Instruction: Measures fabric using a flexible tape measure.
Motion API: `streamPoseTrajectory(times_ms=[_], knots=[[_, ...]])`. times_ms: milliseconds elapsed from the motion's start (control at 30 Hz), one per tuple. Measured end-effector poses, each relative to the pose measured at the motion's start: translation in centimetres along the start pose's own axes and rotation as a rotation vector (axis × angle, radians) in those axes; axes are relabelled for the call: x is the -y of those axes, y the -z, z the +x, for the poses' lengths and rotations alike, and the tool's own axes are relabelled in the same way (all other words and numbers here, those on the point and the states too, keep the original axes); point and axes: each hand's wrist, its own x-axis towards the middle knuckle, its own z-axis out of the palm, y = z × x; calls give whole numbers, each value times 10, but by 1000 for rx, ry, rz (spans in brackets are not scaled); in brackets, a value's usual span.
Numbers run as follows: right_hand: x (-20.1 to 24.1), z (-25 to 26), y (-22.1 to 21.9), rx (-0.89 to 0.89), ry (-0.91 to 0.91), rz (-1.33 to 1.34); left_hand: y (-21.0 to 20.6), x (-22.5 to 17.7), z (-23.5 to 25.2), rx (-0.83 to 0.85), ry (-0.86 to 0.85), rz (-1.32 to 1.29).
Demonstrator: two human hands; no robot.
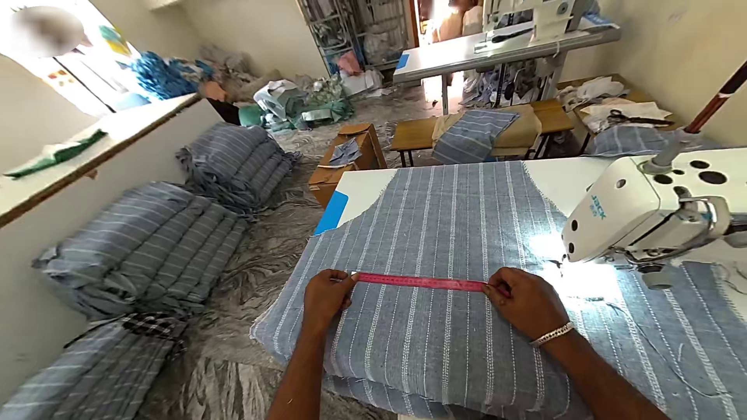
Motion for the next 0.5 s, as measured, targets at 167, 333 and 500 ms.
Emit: streamPoseTrajectory(times_ms=[167,333,500], knots=[[5,-1,0,22,-22,10,4,-5,-8,-6,-17,56],[11,1,7,114,-65,4,4,0,-4,21,-57,64],[16,-1,24,260,-54,43,8,-1,3,33,-53,130]])
